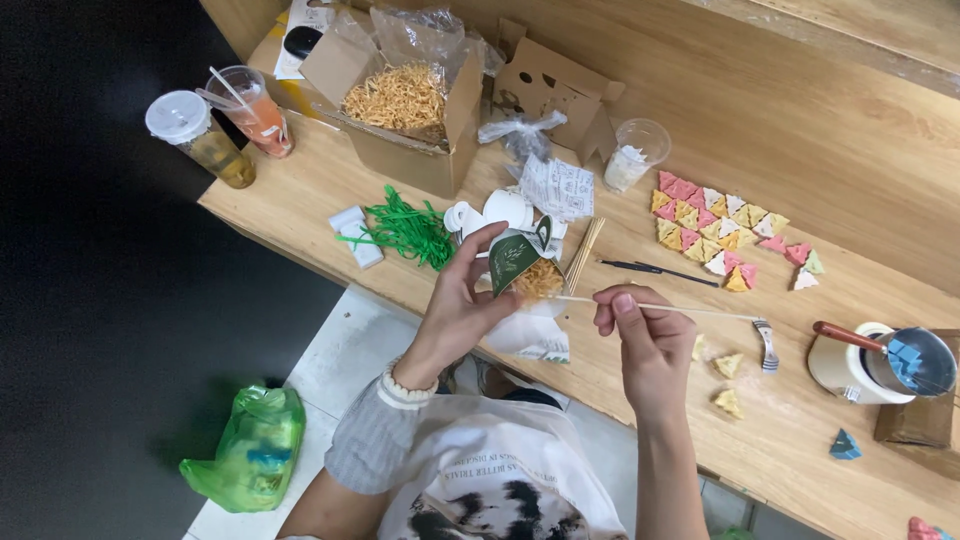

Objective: The recorder is assembling small gift packages by placing shredded paper into small containers and decorating them with ribbons.

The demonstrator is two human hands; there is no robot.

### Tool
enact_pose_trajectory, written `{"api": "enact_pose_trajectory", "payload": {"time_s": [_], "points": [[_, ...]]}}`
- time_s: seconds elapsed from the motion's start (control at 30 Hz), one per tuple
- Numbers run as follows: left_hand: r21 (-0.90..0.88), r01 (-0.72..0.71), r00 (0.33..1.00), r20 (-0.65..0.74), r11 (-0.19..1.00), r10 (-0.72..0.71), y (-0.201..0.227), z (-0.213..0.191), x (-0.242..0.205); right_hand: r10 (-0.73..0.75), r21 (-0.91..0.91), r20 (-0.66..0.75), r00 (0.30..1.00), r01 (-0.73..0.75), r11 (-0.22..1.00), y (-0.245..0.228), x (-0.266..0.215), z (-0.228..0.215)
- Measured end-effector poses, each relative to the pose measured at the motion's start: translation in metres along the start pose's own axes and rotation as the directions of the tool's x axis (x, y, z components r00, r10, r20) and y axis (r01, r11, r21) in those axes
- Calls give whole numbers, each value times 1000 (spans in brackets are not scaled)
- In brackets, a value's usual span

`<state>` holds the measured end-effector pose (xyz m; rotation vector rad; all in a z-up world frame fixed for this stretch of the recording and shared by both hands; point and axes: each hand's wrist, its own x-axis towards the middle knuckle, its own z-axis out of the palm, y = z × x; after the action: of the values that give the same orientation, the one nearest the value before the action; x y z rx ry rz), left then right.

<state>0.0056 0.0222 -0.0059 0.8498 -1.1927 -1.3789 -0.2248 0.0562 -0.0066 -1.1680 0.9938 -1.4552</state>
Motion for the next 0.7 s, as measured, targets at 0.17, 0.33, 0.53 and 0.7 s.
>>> {"api": "enact_pose_trajectory", "payload": {"time_s": [0.17,0.33,0.53,0.7], "points": [[-54,8,999,-30,999,-10,-5,4,5,-86,-212,68,994,98,972,-10,-7,18],[43,2,986,-167,999,5,-11,5,15,-117,-335,180,977,173,926,-30,-11,23],[78,-40,966,-250,996,58,-24,2,17,-226,-501,164,960,278,819,-68,-15,25],[104,-17,970,-240,994,41,-11,13,12,-357,-625,305,883,469,625,-73,-1,52]]}}
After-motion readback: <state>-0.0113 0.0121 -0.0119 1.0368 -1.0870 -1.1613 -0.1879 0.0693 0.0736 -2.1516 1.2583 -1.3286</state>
